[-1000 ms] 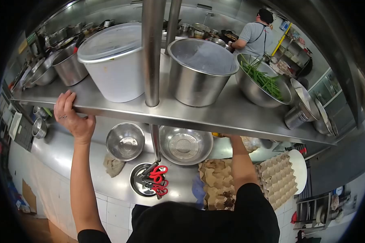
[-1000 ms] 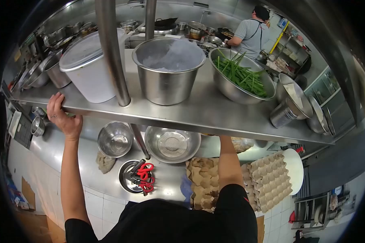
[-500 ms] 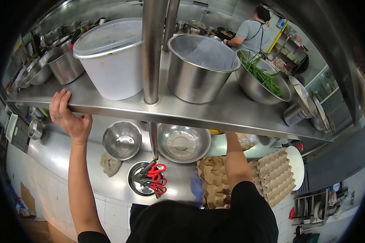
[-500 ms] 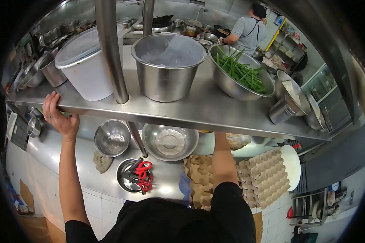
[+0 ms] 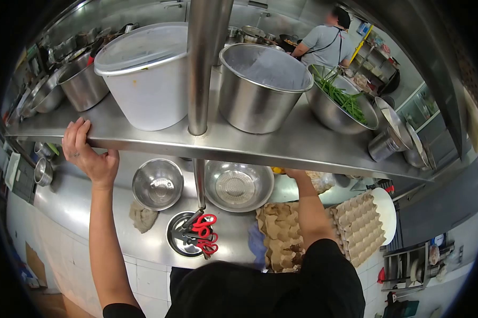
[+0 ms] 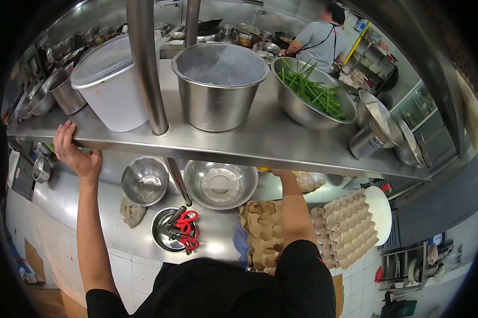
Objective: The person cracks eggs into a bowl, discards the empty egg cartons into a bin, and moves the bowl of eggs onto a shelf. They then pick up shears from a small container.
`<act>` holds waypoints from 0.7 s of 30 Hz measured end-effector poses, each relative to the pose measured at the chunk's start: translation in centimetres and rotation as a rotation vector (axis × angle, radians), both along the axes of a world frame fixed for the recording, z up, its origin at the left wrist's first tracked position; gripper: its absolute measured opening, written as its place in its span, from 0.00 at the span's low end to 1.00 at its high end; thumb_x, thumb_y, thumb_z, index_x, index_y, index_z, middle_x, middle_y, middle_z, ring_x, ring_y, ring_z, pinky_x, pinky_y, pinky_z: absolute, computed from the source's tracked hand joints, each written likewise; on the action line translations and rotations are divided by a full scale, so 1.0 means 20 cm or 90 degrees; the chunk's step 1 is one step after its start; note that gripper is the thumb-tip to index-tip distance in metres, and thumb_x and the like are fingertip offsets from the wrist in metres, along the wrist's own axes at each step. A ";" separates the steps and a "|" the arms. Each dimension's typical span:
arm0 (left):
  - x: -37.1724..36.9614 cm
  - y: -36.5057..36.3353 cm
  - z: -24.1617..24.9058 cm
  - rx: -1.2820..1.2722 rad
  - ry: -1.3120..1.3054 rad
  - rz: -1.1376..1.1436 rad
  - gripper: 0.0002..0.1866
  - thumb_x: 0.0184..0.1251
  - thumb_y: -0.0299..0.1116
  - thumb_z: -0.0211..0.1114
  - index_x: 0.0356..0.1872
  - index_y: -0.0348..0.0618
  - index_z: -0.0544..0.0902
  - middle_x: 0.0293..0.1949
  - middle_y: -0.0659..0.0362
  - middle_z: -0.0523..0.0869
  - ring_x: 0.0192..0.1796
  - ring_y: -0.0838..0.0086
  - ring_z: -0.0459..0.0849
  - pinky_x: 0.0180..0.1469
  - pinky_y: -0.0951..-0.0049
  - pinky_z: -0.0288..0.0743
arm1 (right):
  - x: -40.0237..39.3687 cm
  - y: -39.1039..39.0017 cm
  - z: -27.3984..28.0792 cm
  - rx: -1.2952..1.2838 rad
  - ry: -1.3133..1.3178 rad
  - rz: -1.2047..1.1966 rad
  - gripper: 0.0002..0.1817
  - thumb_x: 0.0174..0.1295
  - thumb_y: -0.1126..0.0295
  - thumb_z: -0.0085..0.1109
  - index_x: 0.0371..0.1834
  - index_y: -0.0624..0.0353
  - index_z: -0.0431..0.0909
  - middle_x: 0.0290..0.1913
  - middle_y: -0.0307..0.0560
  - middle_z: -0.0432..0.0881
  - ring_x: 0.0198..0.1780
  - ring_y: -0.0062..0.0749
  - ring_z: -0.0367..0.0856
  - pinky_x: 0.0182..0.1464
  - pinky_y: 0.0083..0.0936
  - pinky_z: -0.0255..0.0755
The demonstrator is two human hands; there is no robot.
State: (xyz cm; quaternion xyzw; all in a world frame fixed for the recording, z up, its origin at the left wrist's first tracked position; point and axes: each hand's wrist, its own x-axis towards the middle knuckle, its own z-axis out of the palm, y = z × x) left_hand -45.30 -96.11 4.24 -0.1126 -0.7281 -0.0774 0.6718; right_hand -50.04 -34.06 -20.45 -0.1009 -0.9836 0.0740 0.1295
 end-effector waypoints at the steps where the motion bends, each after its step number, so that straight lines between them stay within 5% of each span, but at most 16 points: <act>1: -0.01 -0.01 0.00 0.001 0.007 -0.008 0.34 0.51 0.31 0.73 0.64 0.48 0.77 0.64 0.56 0.82 0.72 0.55 0.74 0.77 0.52 0.56 | 0.00 0.01 0.00 -0.019 0.005 0.002 0.30 0.73 0.47 0.55 0.72 0.51 0.77 0.67 0.58 0.82 0.65 0.58 0.81 0.64 0.49 0.75; 21: -0.01 0.00 0.02 -0.017 0.021 0.002 0.32 0.53 0.33 0.72 0.64 0.45 0.77 0.63 0.54 0.83 0.70 0.52 0.75 0.76 0.52 0.60 | -0.01 -0.03 -0.02 -0.017 0.019 -0.002 0.30 0.74 0.47 0.55 0.73 0.51 0.76 0.67 0.59 0.82 0.66 0.60 0.79 0.66 0.50 0.74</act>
